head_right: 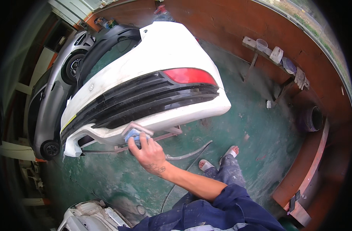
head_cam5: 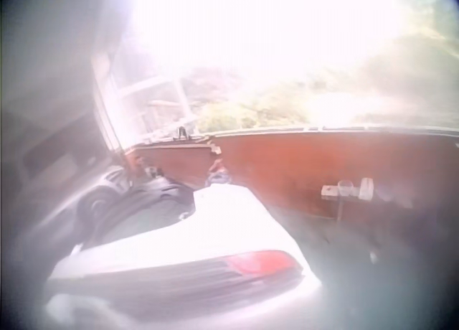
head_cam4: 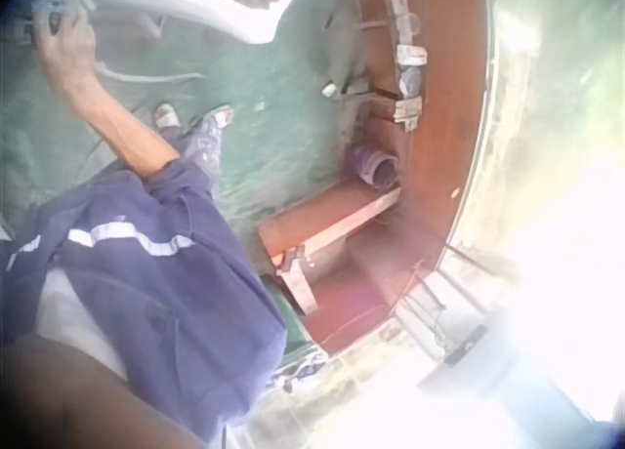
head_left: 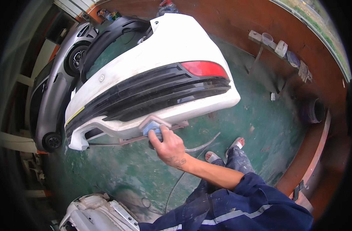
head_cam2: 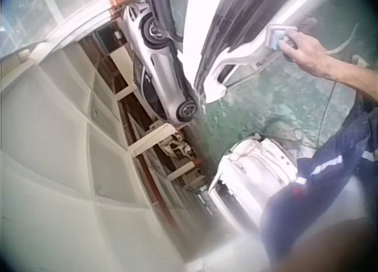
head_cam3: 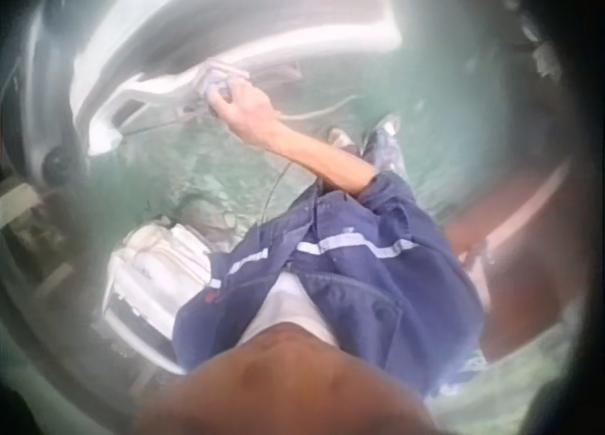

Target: The person uses a handheld electric sander to smooth the surface of a white car bumper mounted on a stand. The person moves the sander across the bumper's flat and curved areas, including around the taillight and lower grille sections.

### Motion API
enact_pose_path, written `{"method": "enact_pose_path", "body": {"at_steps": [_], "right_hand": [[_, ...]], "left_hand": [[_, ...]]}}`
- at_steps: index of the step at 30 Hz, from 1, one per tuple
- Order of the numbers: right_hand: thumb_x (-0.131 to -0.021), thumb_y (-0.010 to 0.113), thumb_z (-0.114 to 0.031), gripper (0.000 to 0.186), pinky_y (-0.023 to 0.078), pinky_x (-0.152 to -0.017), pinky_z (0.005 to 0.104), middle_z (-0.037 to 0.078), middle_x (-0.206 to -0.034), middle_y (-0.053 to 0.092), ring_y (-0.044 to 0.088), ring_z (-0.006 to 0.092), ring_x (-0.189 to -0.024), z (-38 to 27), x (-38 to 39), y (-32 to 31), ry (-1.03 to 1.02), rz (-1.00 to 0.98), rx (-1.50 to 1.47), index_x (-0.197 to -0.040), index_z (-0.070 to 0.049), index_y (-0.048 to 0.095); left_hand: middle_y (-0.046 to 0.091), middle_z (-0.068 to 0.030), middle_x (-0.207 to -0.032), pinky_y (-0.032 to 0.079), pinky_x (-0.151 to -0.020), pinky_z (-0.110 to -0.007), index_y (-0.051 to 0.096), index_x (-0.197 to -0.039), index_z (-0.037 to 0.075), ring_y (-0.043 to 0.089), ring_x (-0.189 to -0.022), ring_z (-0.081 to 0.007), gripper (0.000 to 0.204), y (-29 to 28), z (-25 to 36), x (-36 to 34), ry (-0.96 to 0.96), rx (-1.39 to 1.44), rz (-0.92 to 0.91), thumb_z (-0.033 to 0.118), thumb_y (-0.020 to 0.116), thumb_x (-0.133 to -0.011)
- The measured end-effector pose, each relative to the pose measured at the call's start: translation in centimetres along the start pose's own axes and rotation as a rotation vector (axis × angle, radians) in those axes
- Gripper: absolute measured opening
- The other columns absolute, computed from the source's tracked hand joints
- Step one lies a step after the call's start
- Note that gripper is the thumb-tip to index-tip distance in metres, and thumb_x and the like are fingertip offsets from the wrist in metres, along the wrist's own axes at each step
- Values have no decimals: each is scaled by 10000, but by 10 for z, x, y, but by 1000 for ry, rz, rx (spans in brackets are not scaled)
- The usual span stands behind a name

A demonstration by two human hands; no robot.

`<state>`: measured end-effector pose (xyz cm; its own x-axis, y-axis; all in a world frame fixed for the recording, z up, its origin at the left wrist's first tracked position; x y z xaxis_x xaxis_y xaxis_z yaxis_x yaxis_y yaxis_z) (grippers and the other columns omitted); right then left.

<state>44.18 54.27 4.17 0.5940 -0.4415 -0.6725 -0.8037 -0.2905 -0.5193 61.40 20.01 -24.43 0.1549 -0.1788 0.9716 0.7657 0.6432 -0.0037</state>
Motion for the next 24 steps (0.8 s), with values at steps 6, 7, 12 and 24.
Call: {"method": "enact_pose_path", "body": {"at_steps": [6,7,12,24], "right_hand": [[-890,671,-142,449,588,-660,377,247,-1210,637,674,299,-786,-14,7,22,-49,-21,-95,-1333,-115,606],[-848,715,-130,502,596,-670,397,249,-1209,634,689,325,-823,-3,9,13,0,-26,-100,-1339,-118,610],[-743,884,-69,635,616,-718,492,249,-1251,599,708,430,-955,67,19,-38,243,98,-68,-1312,-87,605],[-730,903,-55,657,615,-726,470,263,-1245,588,714,440,-948,-38,21,45,231,394,33,-1319,-77,612]], "left_hand": [[750,-136,-1255,529,-981,-439,670,-1369,47,708,-1135,-254,592,13,39,49,443,-289,-246,535,653,-1033],[760,-129,-1235,534,-973,-433,683,-1353,41,713,-1125,-243,585,8,33,47,405,-269,-206,531,656,-1034],[778,-99,-1193,532,-899,-351,704,-1289,17,735,-1058,-198,446,-37,36,56,219,-53,132,407,601,-1098],[801,-143,-1034,574,-844,-339,720,-1172,-31,768,-947,-213,306,-287,192,124,882,-178,668,252,640,-1089]]}}
Point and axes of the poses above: each hand's wrist, its own x-axis away from the middle knuckle, its own y-axis out of the palm, z = x × y, the point moved 5 cm from there along -x, towards the middle knuckle
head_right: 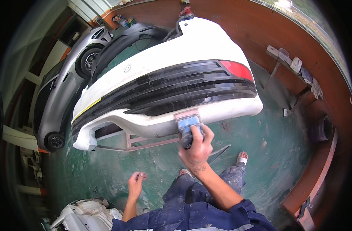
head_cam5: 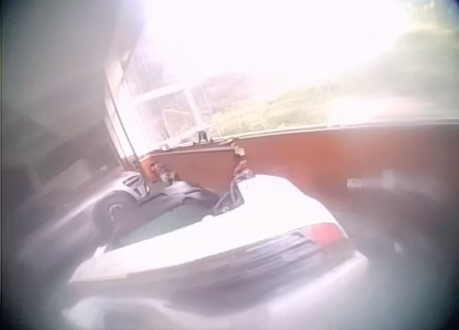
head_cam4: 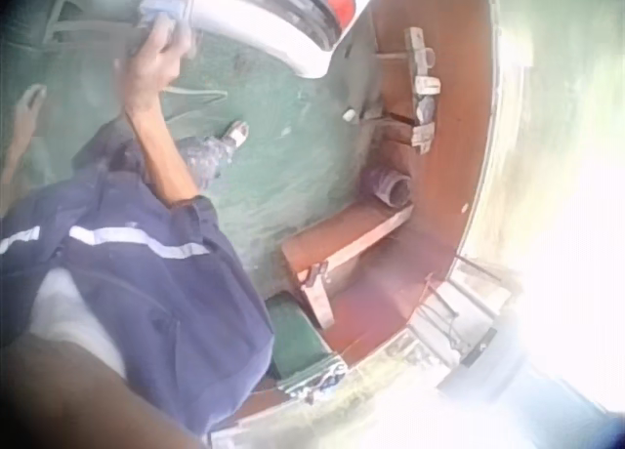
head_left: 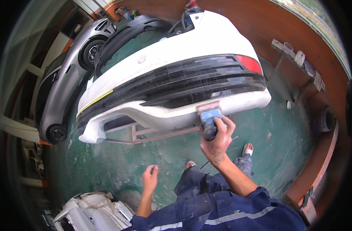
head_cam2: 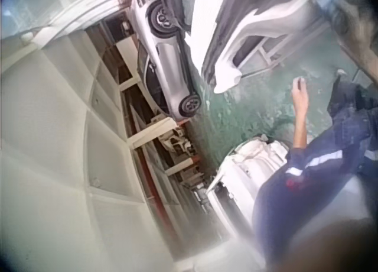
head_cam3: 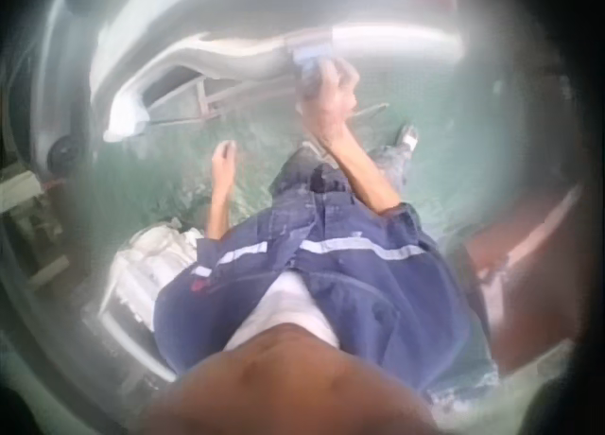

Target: The person uses a handheld electric sander to smooth the surface of a white car bumper mounted on a stand. The person moves the sander across the bumper's flat and curved areas, including around the taillight and lower grille sections.

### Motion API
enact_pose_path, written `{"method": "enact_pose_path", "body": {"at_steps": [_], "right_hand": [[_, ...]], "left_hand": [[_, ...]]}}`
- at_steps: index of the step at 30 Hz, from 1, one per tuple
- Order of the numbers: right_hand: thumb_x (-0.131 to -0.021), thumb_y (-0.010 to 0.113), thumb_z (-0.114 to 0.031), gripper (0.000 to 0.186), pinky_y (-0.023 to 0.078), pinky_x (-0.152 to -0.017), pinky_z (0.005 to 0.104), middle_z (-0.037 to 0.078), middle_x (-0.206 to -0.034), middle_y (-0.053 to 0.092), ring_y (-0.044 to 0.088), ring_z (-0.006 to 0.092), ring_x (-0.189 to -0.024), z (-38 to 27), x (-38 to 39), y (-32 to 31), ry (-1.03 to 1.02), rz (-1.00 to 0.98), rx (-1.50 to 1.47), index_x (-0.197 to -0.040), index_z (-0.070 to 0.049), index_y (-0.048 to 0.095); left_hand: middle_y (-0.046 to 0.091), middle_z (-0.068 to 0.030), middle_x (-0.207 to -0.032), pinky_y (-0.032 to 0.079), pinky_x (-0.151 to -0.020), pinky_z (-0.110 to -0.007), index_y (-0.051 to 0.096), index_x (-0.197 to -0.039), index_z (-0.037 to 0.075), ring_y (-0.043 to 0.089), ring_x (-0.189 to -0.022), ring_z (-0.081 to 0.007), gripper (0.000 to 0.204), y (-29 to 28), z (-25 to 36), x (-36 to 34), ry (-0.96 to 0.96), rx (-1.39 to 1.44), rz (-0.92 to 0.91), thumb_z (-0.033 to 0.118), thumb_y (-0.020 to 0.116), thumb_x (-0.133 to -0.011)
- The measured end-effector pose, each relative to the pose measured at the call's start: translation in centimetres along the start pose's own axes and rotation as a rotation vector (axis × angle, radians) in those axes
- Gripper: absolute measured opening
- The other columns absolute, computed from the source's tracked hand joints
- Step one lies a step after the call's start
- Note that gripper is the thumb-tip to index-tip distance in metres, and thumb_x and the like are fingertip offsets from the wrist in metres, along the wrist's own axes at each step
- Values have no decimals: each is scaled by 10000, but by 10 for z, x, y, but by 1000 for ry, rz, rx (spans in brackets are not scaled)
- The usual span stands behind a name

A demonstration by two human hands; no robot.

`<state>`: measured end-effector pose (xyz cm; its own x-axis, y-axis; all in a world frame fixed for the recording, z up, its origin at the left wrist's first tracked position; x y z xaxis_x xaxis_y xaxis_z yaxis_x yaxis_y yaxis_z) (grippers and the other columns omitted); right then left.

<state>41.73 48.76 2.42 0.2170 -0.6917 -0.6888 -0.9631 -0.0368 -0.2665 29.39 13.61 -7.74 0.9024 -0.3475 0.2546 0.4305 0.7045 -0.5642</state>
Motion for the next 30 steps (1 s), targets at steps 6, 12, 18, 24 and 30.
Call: {"method": "enact_pose_path", "body": {"at_steps": [6,12,18,24,30], "right_hand": [[-680,825,-130,591,622,-676,437,268,-1202,645,732,384,-873,-91,77,87,-142,-82,58,-1256,-134,694],[-692,923,-120,651,616,-710,440,236,-1189,635,725,413,-904,-45,56,51,85,195,-1,-1266,-69,620],[-761,921,-128,624,539,-856,475,211,-1100,607,645,405,-961,33,32,8,370,367,72,-1242,-9,543],[-702,973,-214,714,598,-725,443,242,-1090,653,709,403,-910,-55,74,61,177,279,40,-1243,-3,556],[-697,968,-197,709,590,-738,444,234,-1077,657,695,376,-914,-20,87,62,143,331,-10,-1241,-3,557]], "left_hand": [[797,-144,-1009,577,-868,-340,718,-1153,-41,757,-940,-201,300,-65,43,-92,227,-125,-100,238,624,-1097],[796,-140,-1036,570,-868,-347,718,-1192,-30,755,-952,-207,356,-75,-53,-118,71,-313,-517,298,626,-1091],[786,-143,-1085,570,-857,-364,724,-1235,-11,750,-965,-234,425,-104,-223,-75,-378,-316,-689,377,629,-1090],[797,-159,-1070,542,-899,-376,754,-1180,-22,732,-991,-238,458,-101,-266,-76,-171,-477,-751,409,646,-1070],[796,-181,-1086,545,-919,-389,743,-1220,-18,729,-1009,-213,433,-100,-241,-71,-162,-566,-756,373,664,-1054]]}}
Point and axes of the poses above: each hand's wrist, its own x-axis away from the middle knuckle, its own y-axis out of the palm, z = x × y, the point moved 5 cm from there along -x, towards the middle knuckle
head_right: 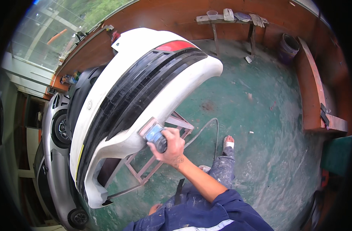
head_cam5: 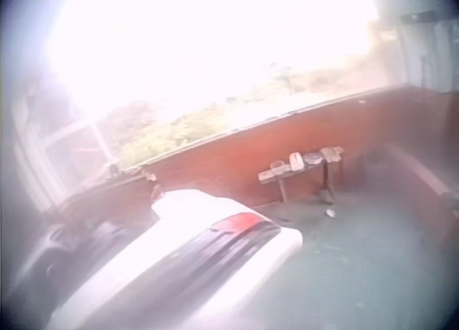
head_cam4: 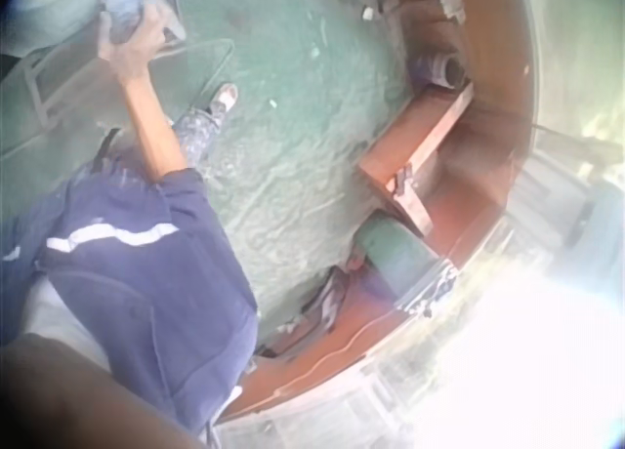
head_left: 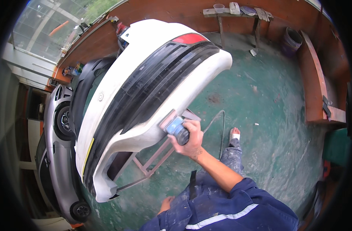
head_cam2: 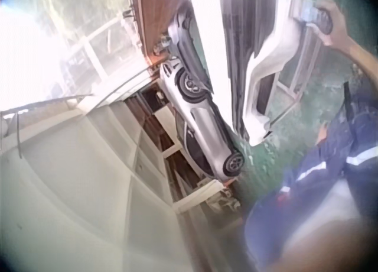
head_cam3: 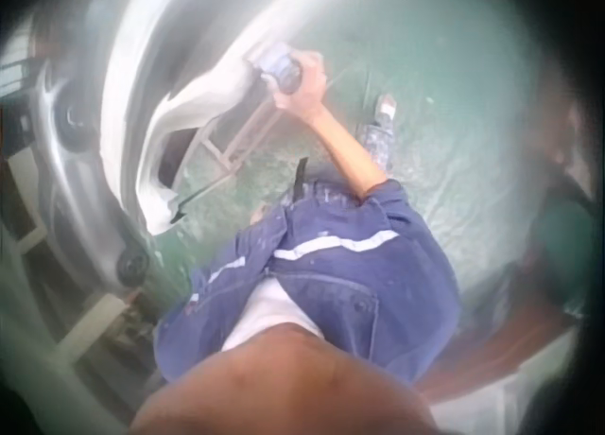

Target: The person uses a handheld electric sander to smooth the surface of a white car bumper mounted on a stand. The person moves the sander across the bumper's flat and curved areas, including around the taillight and lower grille sections.

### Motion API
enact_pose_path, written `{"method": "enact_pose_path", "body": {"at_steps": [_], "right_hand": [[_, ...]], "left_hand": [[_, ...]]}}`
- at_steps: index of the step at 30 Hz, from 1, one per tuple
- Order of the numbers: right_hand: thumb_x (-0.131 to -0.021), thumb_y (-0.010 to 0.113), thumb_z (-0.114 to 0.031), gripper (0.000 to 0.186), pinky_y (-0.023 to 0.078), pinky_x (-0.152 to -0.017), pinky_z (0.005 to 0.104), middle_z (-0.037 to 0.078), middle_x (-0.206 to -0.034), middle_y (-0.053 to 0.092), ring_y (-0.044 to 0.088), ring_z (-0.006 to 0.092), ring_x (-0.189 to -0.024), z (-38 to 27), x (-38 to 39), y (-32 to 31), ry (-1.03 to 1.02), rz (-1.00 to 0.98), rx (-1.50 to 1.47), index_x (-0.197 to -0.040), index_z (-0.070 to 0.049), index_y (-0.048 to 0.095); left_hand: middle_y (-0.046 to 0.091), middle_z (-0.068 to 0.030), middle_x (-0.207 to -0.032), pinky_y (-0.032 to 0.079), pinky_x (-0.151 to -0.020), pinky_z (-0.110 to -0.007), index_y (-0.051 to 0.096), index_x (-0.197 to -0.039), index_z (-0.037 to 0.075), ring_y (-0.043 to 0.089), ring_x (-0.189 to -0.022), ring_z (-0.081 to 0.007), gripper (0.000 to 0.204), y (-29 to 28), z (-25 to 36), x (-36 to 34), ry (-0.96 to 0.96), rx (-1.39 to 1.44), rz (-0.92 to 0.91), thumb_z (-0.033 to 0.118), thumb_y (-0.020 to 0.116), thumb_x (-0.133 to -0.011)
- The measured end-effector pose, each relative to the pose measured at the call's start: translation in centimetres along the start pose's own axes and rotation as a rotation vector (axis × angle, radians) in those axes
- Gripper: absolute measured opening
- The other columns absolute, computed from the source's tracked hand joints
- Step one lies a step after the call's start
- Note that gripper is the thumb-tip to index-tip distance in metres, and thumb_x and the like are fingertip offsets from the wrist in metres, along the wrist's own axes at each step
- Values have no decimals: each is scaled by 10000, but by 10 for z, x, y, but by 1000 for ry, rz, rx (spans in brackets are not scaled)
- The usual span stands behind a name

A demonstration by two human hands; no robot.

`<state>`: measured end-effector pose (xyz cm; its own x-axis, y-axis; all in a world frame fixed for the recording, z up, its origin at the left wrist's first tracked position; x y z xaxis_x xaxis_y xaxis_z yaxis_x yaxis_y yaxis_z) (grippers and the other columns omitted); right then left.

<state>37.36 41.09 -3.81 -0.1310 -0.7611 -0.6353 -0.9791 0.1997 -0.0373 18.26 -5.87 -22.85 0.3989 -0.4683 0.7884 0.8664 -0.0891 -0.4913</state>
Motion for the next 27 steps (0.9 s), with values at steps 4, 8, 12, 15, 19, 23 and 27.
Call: {"method": "enact_pose_path", "body": {"at_steps": [4,8,12,15,19,23,27], "right_hand": [[-723,937,-148,663,554,-812,447,193,-1059,615,661,363,-912,81,-47,-33,93,156,60,-1241,-15,545],[-760,912,-132,618,543,-848,424,175,-1065,610,655,332,-937,125,-66,-49,250,255,105,-1241,-8,545],[-754,934,-174,647,545,-860,425,176,-1075,620,656,330,-952,93,-49,-28,287,211,-6,-1243,0,549],[-732,953,-213,689,548,-846,437,182,-1075,623,652,337,-938,59,-34,-27,59,84,-62,-1243,14,548],[-701,980,-230,722,556,-812,454,200,-1089,644,661,367,-939,80,-39,-28,42,91,-101,-1239,-13,550],[-748,909,-150,632,545,-823,412,168,-1047,597,643,302,-912,163,-76,-55,311,215,68,-1237,-4,537],[-827,892,-194,569,550,-810,395,151,-994,647,651,267,-857,245,-110,-84,480,298,72,-1247,-23,547]], "left_hand": [[782,-208,-1110,548,-928,-395,726,-1255,-3,741,-1029,-259,441,26,-55,3,67,100,1,380,661,-1047],[778,-205,-1109,547,-930,-394,724,-1260,8,740,-1034,-265,436,40,-65,1,80,99,-5,382,662,-1044],[779,-192,-1103,547,-928,-390,726,-1260,15,736,-1032,-255,426,26,-36,26,-14,50,52,376,666,-1042],[780,-183,-1099,546,-926,-387,728,-1260,20,732,-1031,-247,418,35,-4,-4,7,16,-11,371,669,-1040],[781,-171,-1093,546,-924,-383,731,-1259,27,728,-1028,-237,408,44,20,-6,-13,-8,-13,366,673,-1038],[782,-159,-1087,545,-922,-379,733,-1259,35,723,-1026,-227,399,57,49,-14,-50,-28,-7,360,677,-1035],[783,-147,-1081,544,-920,-375,736,-1259,42,719,-1024,-216,389,68,77,-23,-70,-42,-8,354,681,-1033]]}}
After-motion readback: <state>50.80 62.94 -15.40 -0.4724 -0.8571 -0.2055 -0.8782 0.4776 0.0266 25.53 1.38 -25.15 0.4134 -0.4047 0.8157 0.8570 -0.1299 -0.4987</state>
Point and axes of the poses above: each hand's wrist, its own x-axis away from the middle knuckle, its own y-axis out of the palm, z = x × y, the point moved 5 cm from there along -x, towards the middle knuckle
